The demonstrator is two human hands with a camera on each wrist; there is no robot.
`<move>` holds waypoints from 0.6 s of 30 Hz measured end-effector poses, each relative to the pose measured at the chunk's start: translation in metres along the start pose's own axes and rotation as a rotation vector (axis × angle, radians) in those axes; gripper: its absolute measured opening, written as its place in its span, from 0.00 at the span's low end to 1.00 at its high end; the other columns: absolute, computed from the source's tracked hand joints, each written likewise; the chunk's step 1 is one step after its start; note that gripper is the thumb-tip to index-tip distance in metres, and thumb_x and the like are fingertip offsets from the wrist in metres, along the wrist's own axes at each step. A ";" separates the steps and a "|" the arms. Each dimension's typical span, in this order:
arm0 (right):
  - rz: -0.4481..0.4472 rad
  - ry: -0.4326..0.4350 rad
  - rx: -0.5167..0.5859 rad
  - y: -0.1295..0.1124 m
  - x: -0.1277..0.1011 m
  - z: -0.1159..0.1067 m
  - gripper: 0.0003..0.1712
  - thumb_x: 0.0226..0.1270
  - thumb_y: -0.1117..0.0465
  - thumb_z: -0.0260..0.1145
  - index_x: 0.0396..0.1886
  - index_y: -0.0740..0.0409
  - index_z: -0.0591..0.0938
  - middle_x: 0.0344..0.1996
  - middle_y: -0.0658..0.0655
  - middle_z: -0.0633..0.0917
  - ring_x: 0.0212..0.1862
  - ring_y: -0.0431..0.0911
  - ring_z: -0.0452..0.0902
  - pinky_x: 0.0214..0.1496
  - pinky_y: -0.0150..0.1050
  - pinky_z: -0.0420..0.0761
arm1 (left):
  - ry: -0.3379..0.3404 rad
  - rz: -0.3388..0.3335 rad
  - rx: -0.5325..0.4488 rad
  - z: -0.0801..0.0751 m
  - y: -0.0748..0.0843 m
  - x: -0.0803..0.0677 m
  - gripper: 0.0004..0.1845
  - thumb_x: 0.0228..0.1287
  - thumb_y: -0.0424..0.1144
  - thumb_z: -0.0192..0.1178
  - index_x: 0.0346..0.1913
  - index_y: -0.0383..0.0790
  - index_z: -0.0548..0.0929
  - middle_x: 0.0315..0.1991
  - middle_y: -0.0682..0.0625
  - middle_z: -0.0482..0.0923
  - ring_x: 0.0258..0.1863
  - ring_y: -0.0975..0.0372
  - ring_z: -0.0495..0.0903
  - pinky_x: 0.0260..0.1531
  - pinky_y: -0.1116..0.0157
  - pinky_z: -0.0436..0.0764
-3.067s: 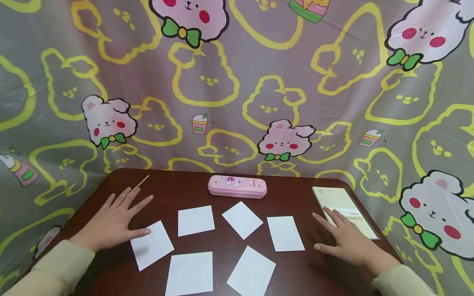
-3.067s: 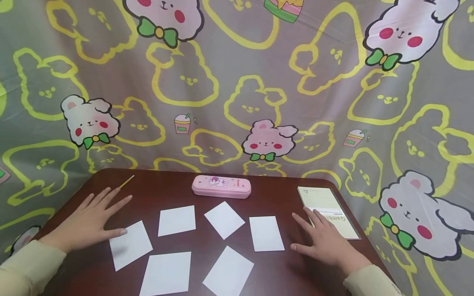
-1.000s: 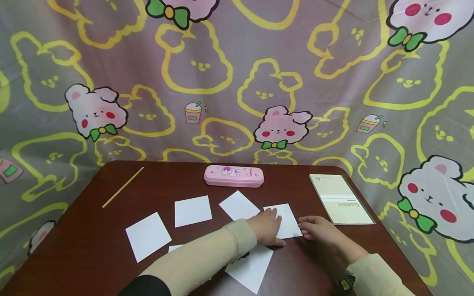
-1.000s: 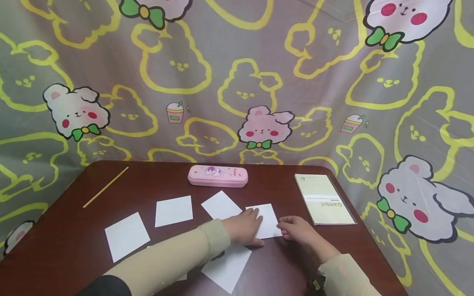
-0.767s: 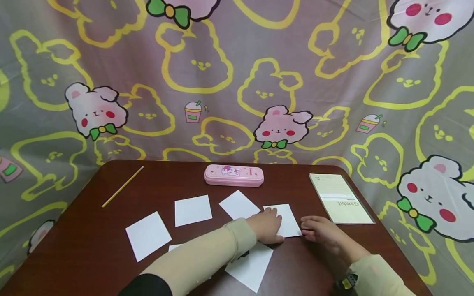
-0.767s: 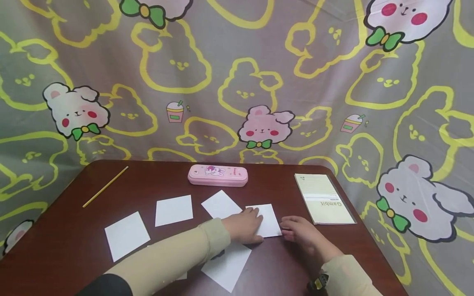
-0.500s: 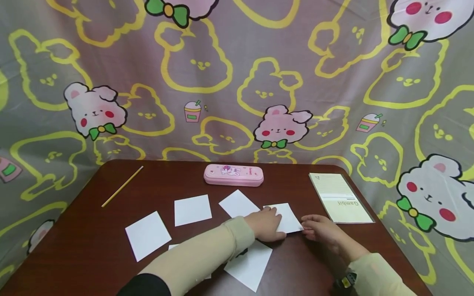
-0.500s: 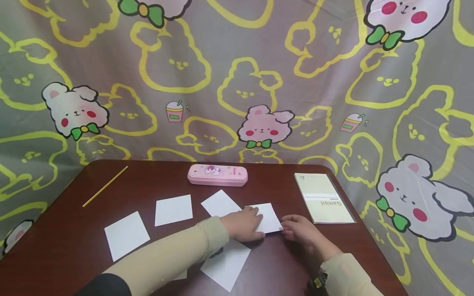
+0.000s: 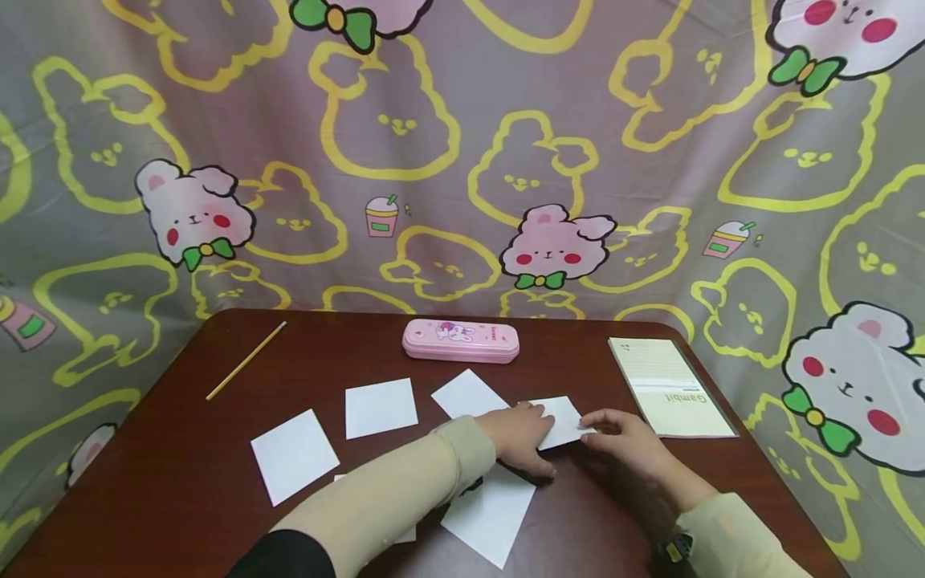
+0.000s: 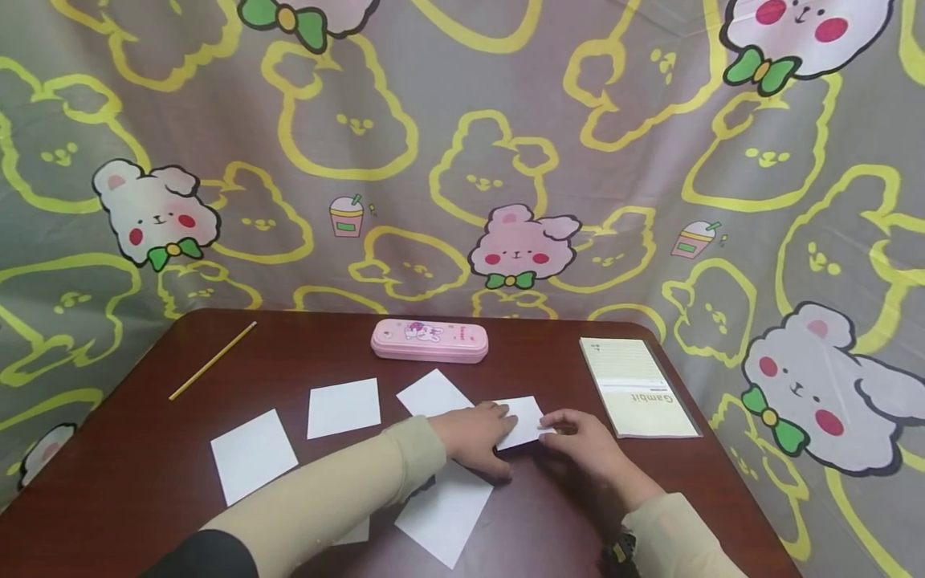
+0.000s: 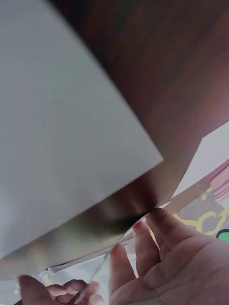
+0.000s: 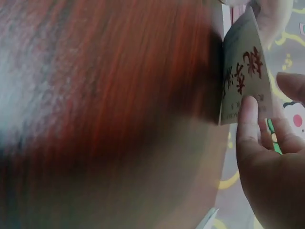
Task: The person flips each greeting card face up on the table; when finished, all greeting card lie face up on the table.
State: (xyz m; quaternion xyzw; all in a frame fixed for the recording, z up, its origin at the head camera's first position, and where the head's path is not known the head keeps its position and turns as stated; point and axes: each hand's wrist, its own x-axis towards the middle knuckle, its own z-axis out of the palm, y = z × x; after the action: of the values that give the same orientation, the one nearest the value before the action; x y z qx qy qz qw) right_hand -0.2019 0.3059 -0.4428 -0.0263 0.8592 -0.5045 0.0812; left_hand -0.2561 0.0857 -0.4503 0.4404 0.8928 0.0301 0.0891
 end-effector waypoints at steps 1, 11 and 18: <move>-0.011 0.014 0.011 -0.002 0.000 0.001 0.19 0.67 0.64 0.72 0.53 0.71 0.82 0.46 0.59 0.87 0.44 0.44 0.80 0.43 0.35 0.80 | 0.011 0.011 -0.018 -0.001 -0.002 0.001 0.33 0.65 0.61 0.65 0.62 0.39 0.79 0.58 0.47 0.80 0.59 0.57 0.78 0.58 0.64 0.76; -0.070 0.163 0.088 -0.021 0.008 0.001 0.28 0.77 0.69 0.60 0.72 0.73 0.66 0.63 0.74 0.75 0.58 0.56 0.79 0.49 0.31 0.82 | 0.261 0.002 -0.369 -0.020 -0.017 -0.006 0.20 0.83 0.42 0.46 0.68 0.40 0.78 0.56 0.48 0.84 0.56 0.62 0.82 0.59 0.64 0.77; 0.135 0.049 0.488 -0.016 0.012 0.008 0.31 0.86 0.62 0.48 0.77 0.74 0.52 0.63 0.70 0.77 0.56 0.43 0.81 0.58 0.37 0.81 | 0.327 -0.082 -1.066 -0.025 -0.012 -0.009 0.21 0.84 0.39 0.43 0.64 0.28 0.77 0.50 0.38 0.84 0.48 0.51 0.85 0.52 0.58 0.83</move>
State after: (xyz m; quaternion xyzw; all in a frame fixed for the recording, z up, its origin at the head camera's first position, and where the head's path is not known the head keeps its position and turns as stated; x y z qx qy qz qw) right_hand -0.2131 0.2902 -0.4342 0.0638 0.7133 -0.6910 0.0981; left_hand -0.2644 0.0722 -0.4260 0.2890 0.7726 0.5418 0.1612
